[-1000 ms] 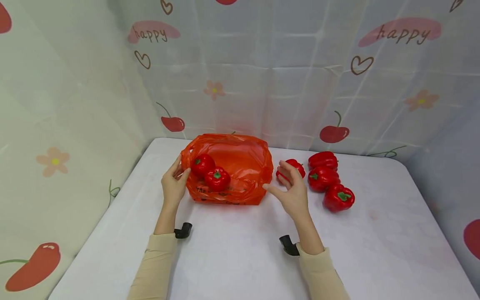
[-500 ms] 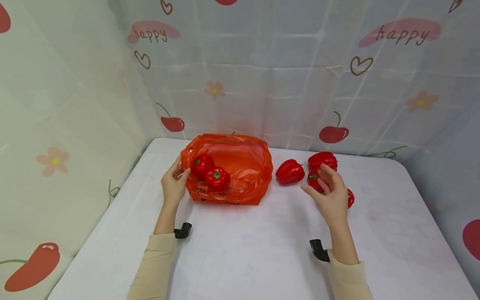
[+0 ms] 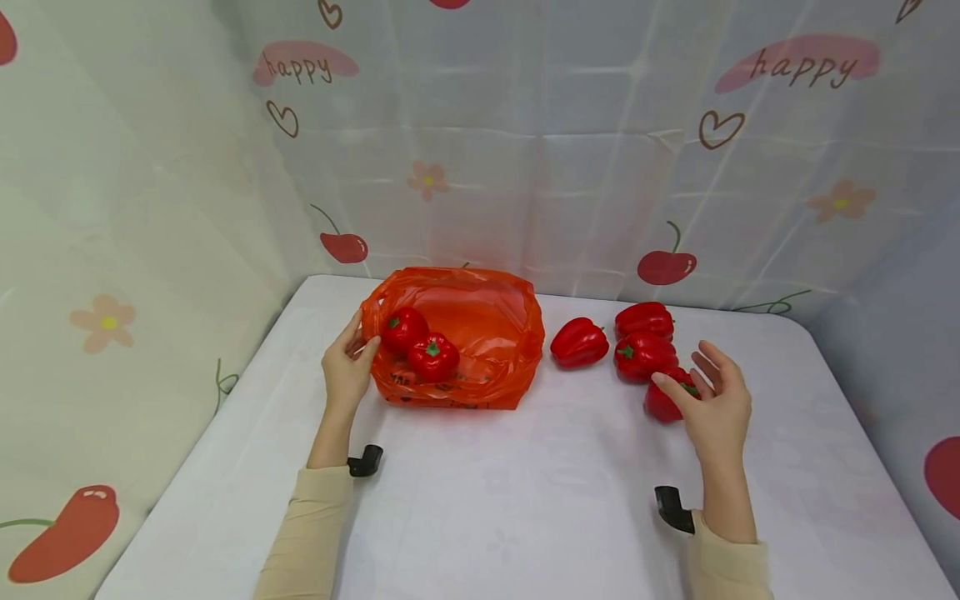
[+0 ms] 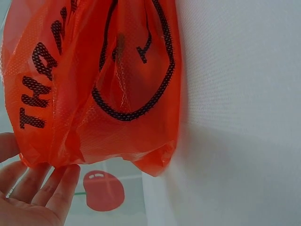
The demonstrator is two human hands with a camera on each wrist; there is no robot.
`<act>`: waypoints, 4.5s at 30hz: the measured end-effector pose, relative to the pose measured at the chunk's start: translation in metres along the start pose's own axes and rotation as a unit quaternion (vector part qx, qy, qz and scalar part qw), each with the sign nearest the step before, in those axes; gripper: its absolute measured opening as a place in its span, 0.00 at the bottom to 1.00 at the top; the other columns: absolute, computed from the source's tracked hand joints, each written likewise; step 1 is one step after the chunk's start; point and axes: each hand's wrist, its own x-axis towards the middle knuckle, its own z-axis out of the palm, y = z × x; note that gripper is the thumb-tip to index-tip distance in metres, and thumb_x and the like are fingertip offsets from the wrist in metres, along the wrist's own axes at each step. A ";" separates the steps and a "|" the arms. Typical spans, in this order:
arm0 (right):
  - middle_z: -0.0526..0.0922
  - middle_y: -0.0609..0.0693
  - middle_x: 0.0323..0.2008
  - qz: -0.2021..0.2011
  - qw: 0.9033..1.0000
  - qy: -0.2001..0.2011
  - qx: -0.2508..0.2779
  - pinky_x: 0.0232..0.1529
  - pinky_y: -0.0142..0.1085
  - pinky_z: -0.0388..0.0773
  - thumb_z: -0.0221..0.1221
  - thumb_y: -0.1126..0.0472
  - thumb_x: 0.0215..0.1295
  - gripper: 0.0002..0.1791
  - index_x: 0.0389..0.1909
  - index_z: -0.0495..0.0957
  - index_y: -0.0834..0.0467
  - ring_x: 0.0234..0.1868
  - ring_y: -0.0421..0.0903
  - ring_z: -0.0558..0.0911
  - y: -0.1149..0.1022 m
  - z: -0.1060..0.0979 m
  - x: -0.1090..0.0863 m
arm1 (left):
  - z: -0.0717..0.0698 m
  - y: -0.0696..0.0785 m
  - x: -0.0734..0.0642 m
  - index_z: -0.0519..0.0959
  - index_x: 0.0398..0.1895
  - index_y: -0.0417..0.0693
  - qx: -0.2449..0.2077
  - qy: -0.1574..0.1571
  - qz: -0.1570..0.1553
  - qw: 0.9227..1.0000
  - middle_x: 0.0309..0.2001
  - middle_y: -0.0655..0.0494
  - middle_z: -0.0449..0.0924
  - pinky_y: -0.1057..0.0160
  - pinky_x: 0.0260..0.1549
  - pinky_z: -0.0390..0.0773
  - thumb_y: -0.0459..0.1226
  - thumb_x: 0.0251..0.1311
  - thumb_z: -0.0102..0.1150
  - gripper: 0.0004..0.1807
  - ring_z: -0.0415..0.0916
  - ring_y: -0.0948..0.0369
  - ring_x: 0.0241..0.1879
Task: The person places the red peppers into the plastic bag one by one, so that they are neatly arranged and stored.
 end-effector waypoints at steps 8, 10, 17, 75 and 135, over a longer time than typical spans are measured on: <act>0.60 0.44 0.75 0.048 0.999 0.015 -0.021 0.68 0.39 0.66 0.63 0.52 0.63 0.39 0.74 0.58 0.39 0.73 0.48 0.64 0.012 -0.016 0.010 | 0.000 0.000 0.000 0.68 0.70 0.51 0.005 -0.005 -0.005 1.000 0.66 0.51 0.72 0.55 0.53 0.81 0.31 0.64 0.60 0.31 0.80 0.50 0.54; 0.57 0.46 0.76 0.054 0.998 0.000 -0.041 0.67 0.40 0.66 0.63 0.51 0.64 0.41 0.75 0.56 0.40 0.74 0.51 0.62 0.015 -0.019 0.012 | 0.000 0.000 0.000 0.68 0.70 0.52 0.006 -0.005 -0.007 1.000 0.67 0.51 0.72 0.54 0.53 0.81 0.32 0.64 0.61 0.31 0.80 0.50 0.54; 0.50 0.59 0.77 0.043 0.990 -0.086 -0.103 0.62 0.50 0.69 0.62 0.48 0.65 0.45 0.78 0.50 0.46 0.73 0.65 0.59 0.031 -0.026 0.018 | 0.000 -0.001 0.000 0.68 0.70 0.52 0.003 -0.003 -0.001 1.000 0.61 0.44 0.77 0.54 0.53 0.81 0.30 0.63 0.60 0.31 0.80 0.48 0.55; 0.66 0.56 0.69 -0.159 0.980 -0.117 -0.010 0.47 0.17 0.75 0.69 0.59 0.58 0.45 0.75 0.58 0.49 0.64 0.51 0.69 -0.054 0.028 -0.022 | -0.001 0.002 -0.001 0.68 0.70 0.53 -0.004 0.000 -0.005 1.000 0.55 0.40 0.81 0.52 0.53 0.81 0.29 0.63 0.60 0.31 0.80 0.47 0.54; 0.65 0.61 0.69 -0.161 0.939 -0.274 -0.133 0.68 0.57 0.67 0.72 0.57 0.53 0.48 0.73 0.58 0.61 0.70 0.59 0.64 -0.038 0.204 -0.035 | -0.002 0.002 -0.001 0.68 0.71 0.54 -0.001 -0.004 -0.026 1.000 0.66 0.51 0.73 0.54 0.55 0.80 0.32 0.65 0.59 0.30 0.79 0.50 0.56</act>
